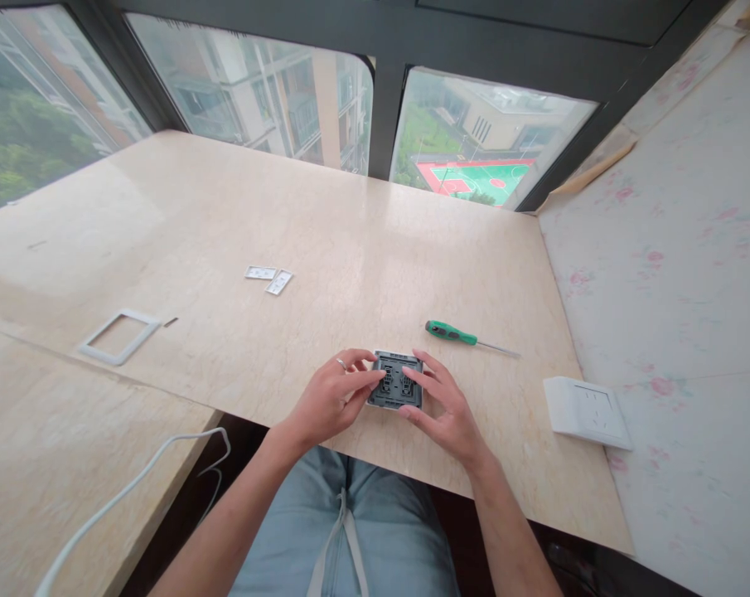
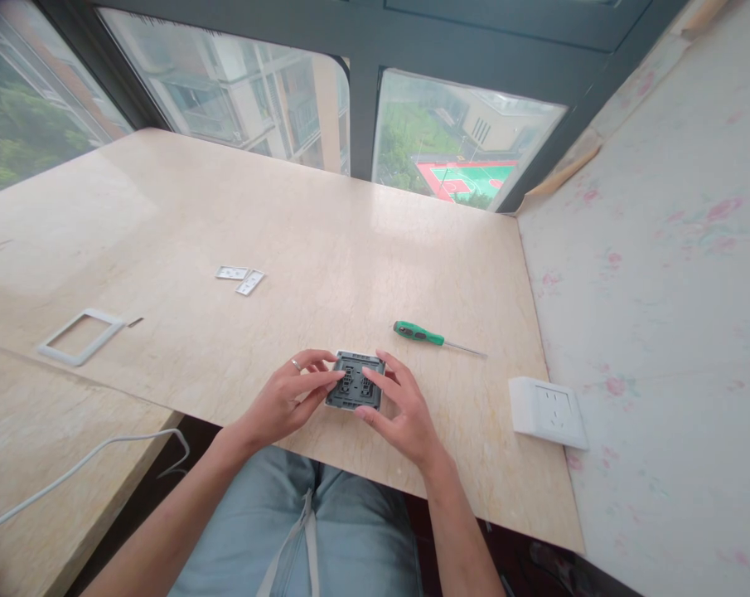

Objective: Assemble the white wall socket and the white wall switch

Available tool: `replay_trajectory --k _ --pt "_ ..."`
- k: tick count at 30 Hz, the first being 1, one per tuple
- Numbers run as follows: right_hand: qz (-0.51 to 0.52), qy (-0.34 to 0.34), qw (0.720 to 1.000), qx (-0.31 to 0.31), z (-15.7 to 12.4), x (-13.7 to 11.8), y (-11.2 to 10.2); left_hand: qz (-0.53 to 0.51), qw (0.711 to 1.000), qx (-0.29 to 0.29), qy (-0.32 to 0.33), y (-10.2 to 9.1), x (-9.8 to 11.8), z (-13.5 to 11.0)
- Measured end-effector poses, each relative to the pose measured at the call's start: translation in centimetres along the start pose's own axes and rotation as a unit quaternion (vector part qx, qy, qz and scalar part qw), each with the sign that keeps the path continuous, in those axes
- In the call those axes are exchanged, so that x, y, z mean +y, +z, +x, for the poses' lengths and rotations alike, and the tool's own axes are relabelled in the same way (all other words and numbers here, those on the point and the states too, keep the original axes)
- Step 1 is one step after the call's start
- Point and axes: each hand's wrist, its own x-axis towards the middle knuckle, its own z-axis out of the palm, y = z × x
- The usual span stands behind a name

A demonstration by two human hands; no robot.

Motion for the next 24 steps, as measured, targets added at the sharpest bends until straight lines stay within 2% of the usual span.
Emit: replay_trajectory --k 4,9,16,24 --pt "0.002 0.005 1.000 0.001 0.00 0.00 0.01 -0.006 1.000 0.013 -0.019 0.17 0.01 -0.23" --pt "0.004 0.005 1.000 0.005 0.02 -0.05 0.01 0.009 0.999 0.031 -0.010 0.32 0.06 -0.14" --pt "0.006 0.000 1.000 0.002 -0.04 0.05 0.02 0.010 1.000 0.020 -0.014 0.23 0.23 -0.32" --pt "0.007 0.002 1.000 0.002 0.03 -0.06 -0.02 0.003 0.999 0.034 -0.035 0.72 -0.04 -0.67"
